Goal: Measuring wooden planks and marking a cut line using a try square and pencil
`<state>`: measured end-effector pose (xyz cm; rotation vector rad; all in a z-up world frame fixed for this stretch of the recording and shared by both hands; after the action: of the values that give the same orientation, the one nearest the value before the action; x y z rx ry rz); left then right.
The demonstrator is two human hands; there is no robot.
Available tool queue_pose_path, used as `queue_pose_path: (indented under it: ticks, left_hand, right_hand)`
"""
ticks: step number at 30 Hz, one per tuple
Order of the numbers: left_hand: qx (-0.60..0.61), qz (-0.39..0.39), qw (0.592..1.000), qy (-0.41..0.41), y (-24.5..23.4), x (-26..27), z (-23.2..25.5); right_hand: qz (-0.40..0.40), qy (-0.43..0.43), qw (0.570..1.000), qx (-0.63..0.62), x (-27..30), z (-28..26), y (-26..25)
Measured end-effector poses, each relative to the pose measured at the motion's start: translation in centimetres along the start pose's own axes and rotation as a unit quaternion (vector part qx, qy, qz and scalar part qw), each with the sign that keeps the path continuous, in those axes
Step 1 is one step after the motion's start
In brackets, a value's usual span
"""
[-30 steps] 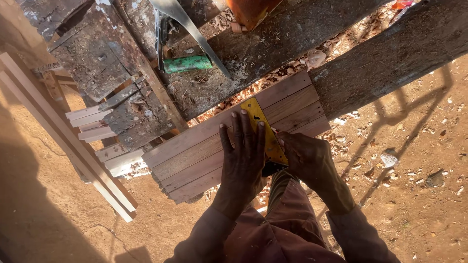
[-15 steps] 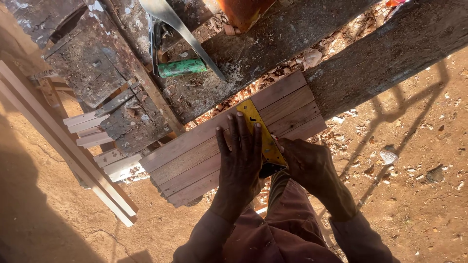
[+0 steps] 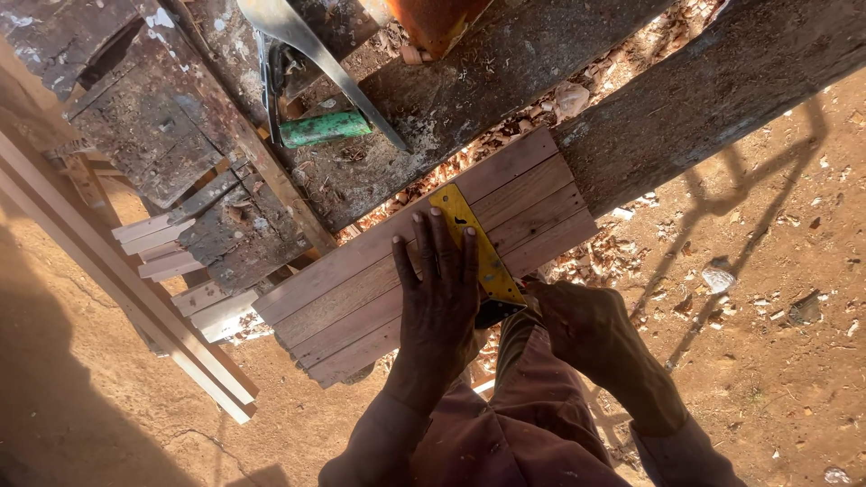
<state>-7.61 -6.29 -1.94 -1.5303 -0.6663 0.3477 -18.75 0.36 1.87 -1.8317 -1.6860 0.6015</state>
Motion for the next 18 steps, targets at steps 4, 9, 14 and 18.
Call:
queue_pose_path:
  ticks: [4, 9, 14, 18]
  left_hand:
    - [0.002, 0.000, 1.000, 0.000, -0.5, -0.2, 0.2]
    - [0.001, -0.022, 1.000, 0.002, 1.8, 0.2, 0.2]
    - [-0.001, 0.002, 1.000, 0.000, -0.6, 0.0, 0.1]
    - [0.007, -0.040, 0.999, 0.007, 0.9, 0.3, 0.2]
  right_hand:
    - [-0.058, 0.105, 0.984, -0.136, 2.4, 3.4, 0.4]
    - [0.121, 0.229, 0.917, -0.303, 3.3, 7.9, -3.3]
    - [0.173, 0.239, 0.828, -0.477, 5.4, 10.7, 0.1]
    - [0.188, 0.222, 0.789, -0.541, 8.1, 11.7, 4.6]
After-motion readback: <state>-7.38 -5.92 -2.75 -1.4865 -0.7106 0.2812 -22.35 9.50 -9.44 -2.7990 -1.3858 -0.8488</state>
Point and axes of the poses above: each hand's wrist, its own x-axis away from the middle knuckle, its own y-axis out of the palm, z = x × y, the point moved 10 cm from there along -x, towards the middle knuckle, and after that the axes turned 4 degrees about -z, right-handed, at the moved point
